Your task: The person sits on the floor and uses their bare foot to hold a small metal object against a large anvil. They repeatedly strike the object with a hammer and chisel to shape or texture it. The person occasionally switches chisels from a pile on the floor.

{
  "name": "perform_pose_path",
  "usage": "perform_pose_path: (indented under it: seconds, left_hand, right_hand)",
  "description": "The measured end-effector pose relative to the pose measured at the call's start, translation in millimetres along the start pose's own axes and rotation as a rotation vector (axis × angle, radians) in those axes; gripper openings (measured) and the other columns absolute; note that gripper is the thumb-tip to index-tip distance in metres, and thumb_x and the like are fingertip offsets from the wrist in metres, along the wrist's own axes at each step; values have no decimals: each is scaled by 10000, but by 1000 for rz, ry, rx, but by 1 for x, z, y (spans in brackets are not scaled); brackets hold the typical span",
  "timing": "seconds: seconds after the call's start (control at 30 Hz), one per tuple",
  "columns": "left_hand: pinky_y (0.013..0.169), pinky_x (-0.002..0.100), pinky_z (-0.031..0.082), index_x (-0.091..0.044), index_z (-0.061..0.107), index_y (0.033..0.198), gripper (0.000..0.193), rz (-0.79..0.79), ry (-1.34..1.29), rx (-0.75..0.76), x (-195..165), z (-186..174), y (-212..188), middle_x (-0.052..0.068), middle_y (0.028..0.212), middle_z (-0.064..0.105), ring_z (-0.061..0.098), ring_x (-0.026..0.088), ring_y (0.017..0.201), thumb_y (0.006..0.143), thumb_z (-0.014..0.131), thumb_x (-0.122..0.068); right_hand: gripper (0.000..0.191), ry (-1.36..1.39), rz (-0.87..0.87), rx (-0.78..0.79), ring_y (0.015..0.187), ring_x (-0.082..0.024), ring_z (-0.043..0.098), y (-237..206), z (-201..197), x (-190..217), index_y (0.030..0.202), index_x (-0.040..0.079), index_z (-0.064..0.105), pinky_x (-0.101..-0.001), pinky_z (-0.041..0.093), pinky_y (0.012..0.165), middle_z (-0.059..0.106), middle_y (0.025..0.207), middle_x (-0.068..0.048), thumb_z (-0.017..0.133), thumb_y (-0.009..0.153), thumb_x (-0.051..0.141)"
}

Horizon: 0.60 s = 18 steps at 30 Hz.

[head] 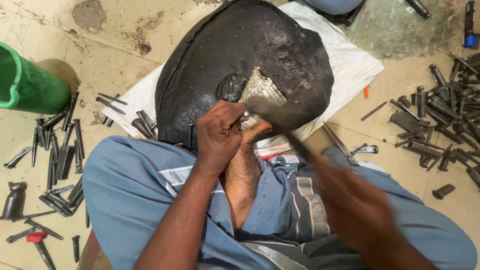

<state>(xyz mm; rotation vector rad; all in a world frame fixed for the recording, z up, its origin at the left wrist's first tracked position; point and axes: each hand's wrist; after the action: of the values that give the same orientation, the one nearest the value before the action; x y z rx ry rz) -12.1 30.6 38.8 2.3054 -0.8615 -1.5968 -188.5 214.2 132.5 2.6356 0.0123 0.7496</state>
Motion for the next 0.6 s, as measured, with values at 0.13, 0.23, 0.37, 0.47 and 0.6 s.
perform_pose_path:
  seconds: [0.13,0.23,0.37,0.47,0.6]
  left_hand:
    - [771,302,604,-64,775,1035,297,-53,-7,-11,0,1,0,74,972,780,756,189,874,824,667,114]
    - [779,294,608,-84,787,1038,291,-92,-30,-6,-2,-1,-2,69,987,790,763,179,882,830,694,98]
    - [730,301,584,-62,769,1003,284,-79,-62,9,-3,-2,-1,77,924,765,732,186,814,735,837,5]
    - [776,308,599,-62,762,1021,282,8,-75,-2,-4,-2,0,71,985,774,738,199,875,757,844,-8]
    - [753,317,587,-46,746,1004,288,27,-25,9,-4,-1,0,80,972,765,736,211,866,750,884,-56]
  right_hand:
    - [515,-128,-24,107,501,-165,562,5,16,-13,1419,29,573,-321,475,457,618,664,-97,679,916,52]
    - [467,-148,-20,-25,534,-122,600,-9,11,-17,1423,20,552,-271,473,470,656,687,-76,688,977,54]
    - [458,-65,77,-88,590,-111,652,-23,-8,-14,1450,16,540,-253,509,526,699,776,-110,663,1012,63]
    - [442,-17,106,-160,660,-112,681,-22,-15,-7,1463,8,531,-235,533,573,722,859,-119,644,1040,67]
    - [459,-18,-19,-139,646,-138,660,-9,-1,-6,1444,16,557,-273,526,567,712,848,-120,676,1003,65]
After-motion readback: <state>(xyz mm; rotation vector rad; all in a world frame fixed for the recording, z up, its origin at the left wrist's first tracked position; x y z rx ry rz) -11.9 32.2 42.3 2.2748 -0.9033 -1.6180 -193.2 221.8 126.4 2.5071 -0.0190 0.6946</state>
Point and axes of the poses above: each hand's wrist, its own y-axis towards the middle knuckle, its own z-axis out of the palm, x = y × z
